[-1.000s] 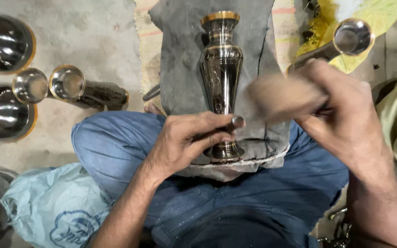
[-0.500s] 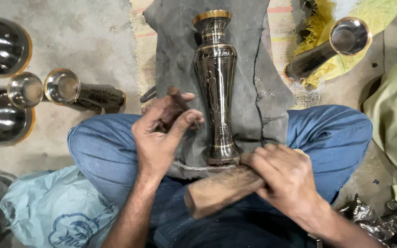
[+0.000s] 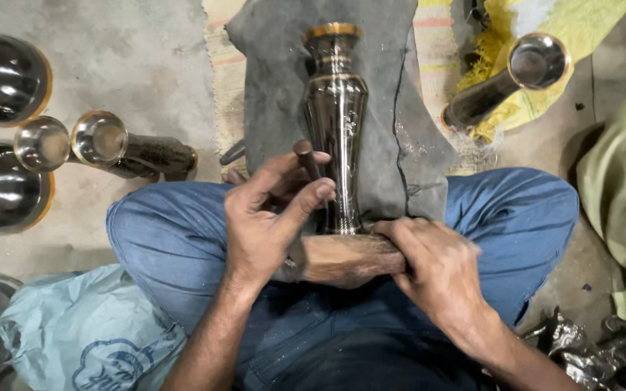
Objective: The person uses a metal chisel and a wooden mallet to engrave a decorative pattern onto a polished metal vase. They repeatedly strike the chisel against the vase's surface while rotating it to work on different sections.
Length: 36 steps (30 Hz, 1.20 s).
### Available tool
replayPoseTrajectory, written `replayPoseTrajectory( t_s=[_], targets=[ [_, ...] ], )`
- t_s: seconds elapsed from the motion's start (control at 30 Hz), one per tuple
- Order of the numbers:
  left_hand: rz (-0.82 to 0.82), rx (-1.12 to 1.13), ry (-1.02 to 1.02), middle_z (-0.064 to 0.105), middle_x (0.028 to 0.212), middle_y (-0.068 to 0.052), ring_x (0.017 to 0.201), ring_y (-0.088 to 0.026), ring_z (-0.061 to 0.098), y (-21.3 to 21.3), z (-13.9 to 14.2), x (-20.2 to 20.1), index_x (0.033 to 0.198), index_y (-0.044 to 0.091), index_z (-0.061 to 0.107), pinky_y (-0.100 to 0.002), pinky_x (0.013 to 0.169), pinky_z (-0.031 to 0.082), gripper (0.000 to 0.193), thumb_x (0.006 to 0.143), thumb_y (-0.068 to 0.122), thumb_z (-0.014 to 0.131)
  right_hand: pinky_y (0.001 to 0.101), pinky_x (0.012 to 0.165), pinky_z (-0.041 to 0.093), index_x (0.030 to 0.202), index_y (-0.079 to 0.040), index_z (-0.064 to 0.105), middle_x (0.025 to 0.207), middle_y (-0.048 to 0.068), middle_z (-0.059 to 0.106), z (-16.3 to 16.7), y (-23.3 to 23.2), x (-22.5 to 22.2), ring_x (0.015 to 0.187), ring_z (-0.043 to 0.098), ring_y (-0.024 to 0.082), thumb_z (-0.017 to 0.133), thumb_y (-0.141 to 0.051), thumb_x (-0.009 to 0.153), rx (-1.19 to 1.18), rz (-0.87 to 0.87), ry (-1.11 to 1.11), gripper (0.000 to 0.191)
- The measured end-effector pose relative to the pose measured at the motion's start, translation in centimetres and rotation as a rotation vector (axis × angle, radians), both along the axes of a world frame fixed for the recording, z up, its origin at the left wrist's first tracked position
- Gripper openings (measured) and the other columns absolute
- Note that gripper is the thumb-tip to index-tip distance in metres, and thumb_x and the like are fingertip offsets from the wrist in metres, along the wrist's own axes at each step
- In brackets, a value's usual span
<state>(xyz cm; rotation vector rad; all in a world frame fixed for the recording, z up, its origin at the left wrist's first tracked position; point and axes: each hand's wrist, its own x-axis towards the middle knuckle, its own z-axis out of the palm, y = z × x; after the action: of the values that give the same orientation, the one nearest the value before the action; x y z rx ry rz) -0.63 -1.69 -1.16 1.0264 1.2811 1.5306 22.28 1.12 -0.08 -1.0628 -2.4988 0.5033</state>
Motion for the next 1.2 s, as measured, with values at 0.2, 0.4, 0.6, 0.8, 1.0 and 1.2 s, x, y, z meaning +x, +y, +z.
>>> replayPoseTrajectory(
  t_s=[0.2,0.4,0.6,0.8,1.0,1.2],
  targets=[
    [-0.074,-0.045,0.407,0.081,0.108,-0.008,0.095,-0.016,0.08,0.9,1.2,0.5,0.124,0.006,0.072,-0.032,0.086,0.066,0.036,0.091,0.016,0.08,0.0351,0.073,0.06,0.114,0.0,0.064,0.107,0.014,0.072,0.0,1.2,1.9,0.091,0.074,0.028,0.08,-0.004,0.066,-0.283,0.153,0.285,0.05],
    [-0.212,0.135,0.628,0.078,0.118,-0.009,0.107,-0.021,0.078,2.2,2.7,0.6,0.125,0.007,0.07,-0.033,0.091,0.063,0.035,0.096,0.025,0.076,0.0355,0.076,0.056,0.114,0.003,0.055,0.101,0.018,0.073,1.3,4.8,3.4,0.087,0.07,0.029,0.087,-0.007,0.082,-0.303,-0.454,0.196,0.046],
    [-0.269,0.003,0.702,0.079,0.109,-0.009,0.099,-0.022,0.079,3.0,3.4,0.4,0.122,0.007,0.07,-0.036,0.083,0.062,0.037,0.094,0.031,0.074,0.0371,0.085,0.054,0.134,0.0,0.062,0.114,0.021,0.07,3.1,7.0,3.4,0.102,0.071,0.03,0.078,0.003,0.08,-0.062,-0.214,0.13,0.056],
    [-0.286,0.082,0.762,0.077,0.116,-0.01,0.104,-0.025,0.077,2.9,3.5,0.4,0.123,0.006,0.07,-0.037,0.088,0.061,0.034,0.098,0.029,0.072,0.0343,0.091,0.056,0.131,-0.001,0.063,0.111,0.018,0.073,3.1,7.8,3.2,0.105,0.074,0.028,0.076,0.002,0.093,-0.026,-0.246,0.206,0.04],
    [-0.332,0.091,0.847,0.077,0.116,-0.009,0.102,-0.023,0.077,3.1,3.5,0.6,0.123,0.007,0.07,-0.037,0.088,0.061,0.035,0.098,0.03,0.07,0.0381,0.074,0.053,0.121,0.001,0.067,0.097,0.018,0.073,2.3,8.5,3.9,0.088,0.071,0.024,0.082,-0.003,0.082,-0.071,-0.236,-0.079,0.042],
    [-0.293,0.101,0.762,0.078,0.116,-0.01,0.102,-0.023,0.078,2.4,3.3,0.4,0.124,0.007,0.071,-0.036,0.086,0.063,0.035,0.098,0.03,0.071,0.0346,0.083,0.059,0.127,0.0,0.059,0.101,0.009,0.073,1.7,8.7,4.4,0.095,0.073,0.019,0.065,-0.001,0.086,-0.34,-0.134,0.279,0.041]
  ],
)
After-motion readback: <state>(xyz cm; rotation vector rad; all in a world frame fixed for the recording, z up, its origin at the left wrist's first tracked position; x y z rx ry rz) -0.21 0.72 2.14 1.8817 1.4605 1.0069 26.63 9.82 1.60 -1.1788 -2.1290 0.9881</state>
